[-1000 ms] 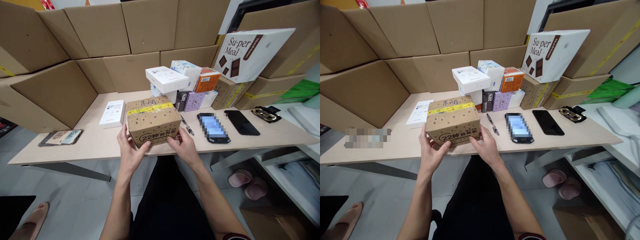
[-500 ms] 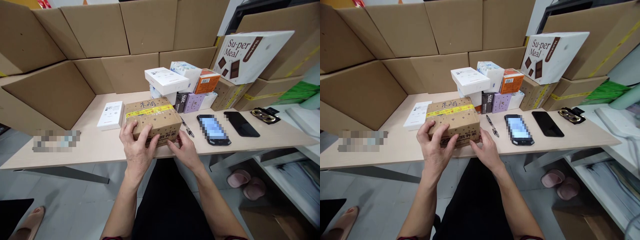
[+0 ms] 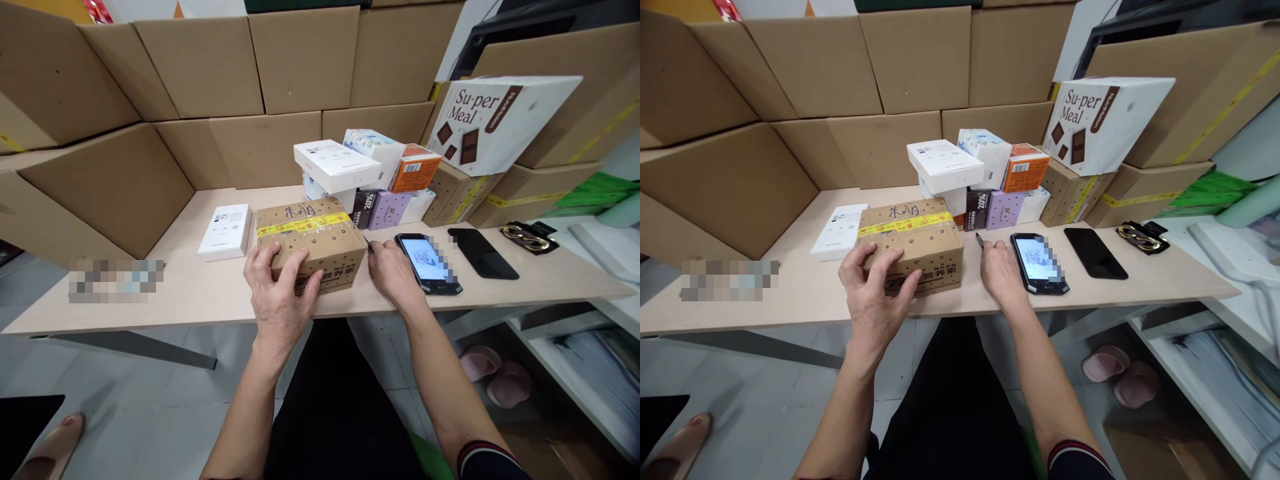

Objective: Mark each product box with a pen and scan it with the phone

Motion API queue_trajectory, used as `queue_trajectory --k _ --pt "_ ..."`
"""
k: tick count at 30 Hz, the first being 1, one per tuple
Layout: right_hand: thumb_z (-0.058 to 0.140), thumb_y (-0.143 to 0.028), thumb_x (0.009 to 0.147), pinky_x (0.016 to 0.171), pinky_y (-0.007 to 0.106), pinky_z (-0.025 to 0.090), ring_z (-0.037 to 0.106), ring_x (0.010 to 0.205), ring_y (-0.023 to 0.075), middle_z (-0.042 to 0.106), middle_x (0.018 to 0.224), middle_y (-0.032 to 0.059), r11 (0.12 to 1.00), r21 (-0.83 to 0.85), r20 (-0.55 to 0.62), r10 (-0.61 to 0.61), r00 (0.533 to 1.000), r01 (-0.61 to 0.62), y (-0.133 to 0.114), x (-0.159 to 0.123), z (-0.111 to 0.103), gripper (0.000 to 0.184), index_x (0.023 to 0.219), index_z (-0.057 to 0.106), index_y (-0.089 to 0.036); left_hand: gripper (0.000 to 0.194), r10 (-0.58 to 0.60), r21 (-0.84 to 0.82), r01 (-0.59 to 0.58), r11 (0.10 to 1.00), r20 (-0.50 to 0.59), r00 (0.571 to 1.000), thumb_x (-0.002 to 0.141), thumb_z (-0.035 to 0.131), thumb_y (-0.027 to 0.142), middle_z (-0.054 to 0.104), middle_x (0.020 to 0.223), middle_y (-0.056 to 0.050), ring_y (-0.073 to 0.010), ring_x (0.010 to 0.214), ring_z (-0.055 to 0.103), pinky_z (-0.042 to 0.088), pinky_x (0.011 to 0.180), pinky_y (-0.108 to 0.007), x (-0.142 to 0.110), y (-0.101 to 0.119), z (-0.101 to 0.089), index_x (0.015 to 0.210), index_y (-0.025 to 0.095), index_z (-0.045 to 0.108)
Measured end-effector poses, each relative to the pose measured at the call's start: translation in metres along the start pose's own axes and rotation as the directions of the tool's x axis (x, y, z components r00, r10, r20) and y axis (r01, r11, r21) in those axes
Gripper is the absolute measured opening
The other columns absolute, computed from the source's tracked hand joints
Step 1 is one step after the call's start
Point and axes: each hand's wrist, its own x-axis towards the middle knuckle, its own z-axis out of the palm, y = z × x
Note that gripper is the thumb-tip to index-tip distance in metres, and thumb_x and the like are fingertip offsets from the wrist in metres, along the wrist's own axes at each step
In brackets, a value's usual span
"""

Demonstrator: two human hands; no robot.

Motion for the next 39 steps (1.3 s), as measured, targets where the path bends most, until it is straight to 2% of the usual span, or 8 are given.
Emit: queue_trajectory --k 4,7,11,17,19,23,31,39 --pt "0.044 -0.022 0.093 0.089 0.044 0.048 0.062 0.093 0.0286 0.063 0.1 0.0156 0.98 0.198 -0.057 0.002 0.998 0.009 0.008 -0.003 0.005 0.046 0.135 0.063 -0.016 0.037 0.044 0.066 -0.044 0.997 -0.006 0.999 0.086 0.074 0.029 0.054 0.134 -0.015 -0.0362 0.136 0.046 0.037 0.117 -0.061 0.002 0.008 -0.003 0.121 0.021 0.063" --pt "0.05 -0.024 0.086 0.09 0.043 0.048 0.06 0.089 0.0245 0.064 0.094 0.01 0.824 0.567 -0.159 0.094 0.983 0.013 0.018 -0.005 0.01 0.041 0.122 0.071 -0.019 0.037 0.04 0.126 -0.041 0.991 0.007 0.999 0.088 0.072 0.026 0.062 0.134 -0.015 -0.0409 0.141 0.042 0.027 0.119 -0.068 0.002 0.015 -0.003 0.123 0.021 0.062" --pt "0.043 -0.031 0.087 0.068 0.034 0.05 0.058 0.069 0.0175 0.062 0.078 0.0037 0.675 0.738 -0.146 0.175 0.974 -0.011 0.02 -0.007 0.012 0.041 0.115 0.071 -0.019 0.036 0.038 0.104 -0.04 0.994 0.013 0.999 0.088 0.071 0.025 0.066 0.131 -0.014 -0.0412 0.141 0.041 0.034 0.116 -0.065 0.003 0.016 -0.003 0.122 0.018 0.062" --pt "0.058 -0.026 0.073 0.072 0.03 0.054 0.066 0.078 0.0154 0.071 0.088 0.0033 0.068 0.996 -0.076 0.163 0.984 0.066 0.011 -0.013 -0.007 0.031 0.101 0.071 -0.022 0.042 0.109 0.11 -0.11 0.988 0.015 0.994 0.086 0.074 0.032 0.063 0.129 -0.016 -0.0367 0.136 0.041 0.041 0.117 -0.054 0.003 0.009 -0.001 0.123 0.016 0.063" --pt "0.06 -0.031 0.075 0.077 0.034 0.056 0.07 0.088 0.0187 0.073 0.099 0.0054 -0.002 0.997 -0.072 0.084 0.994 0.073 0.009 -0.017 -0.014 0.033 0.105 0.07 -0.023 0.044 0.105 0.135 -0.106 0.985 0.013 0.994 0.086 0.075 0.036 0.062 0.129 -0.015 -0.0369 0.136 0.04 0.042 0.116 -0.054 0.004 0.01 0.0 0.124 0.018 0.065" --pt "0.078 -0.027 0.069 0.084 0.039 0.058 0.072 0.095 0.0208 0.074 0.109 0.0035 0.096 0.969 -0.235 0.047 0.971 0.229 0.002 -0.024 -0.025 0.048 0.115 0.065 -0.029 0.041 0.087 0.175 -0.088 0.981 0.01 0.996 0.086 0.075 0.039 0.059 0.127 -0.015 -0.0375 0.135 0.039 0.042 0.115 -0.054 0.004 0.014 0.002 0.123 0.022 0.068" --pt "0.072 -0.037 0.086 0.052 0.027 0.049 0.054 0.045 0.0108 0.052 0.056 -0.009 0.145 0.843 -0.537 0.279 0.796 0.518 -0.032 -0.018 -0.055 0.02 0.082 0.056 -0.025 0.039 0.012 0.138 -0.015 0.99 0.022 1.0 0.086 0.074 0.037 0.061 0.128 -0.014 -0.0379 0.135 0.039 0.041 0.115 -0.054 0.004 0.019 0.003 0.122 0.022 0.07" --pt "0.06 -0.044 0.094 0.063 0.031 0.058 0.069 0.064 0.0149 0.072 0.074 0.0012 0.187 0.894 -0.399 -0.08 0.913 0.407 -0.06 -0.011 -0.069 0.025 0.095 0.07 -0.021 0.039 0.037 0.138 -0.035 0.99 -0.007 0.999 0.086 0.074 0.037 0.061 0.127 -0.013 -0.0371 0.135 0.04 0.041 0.115 -0.052 0.003 0.016 0.006 0.122 0.021 0.07"
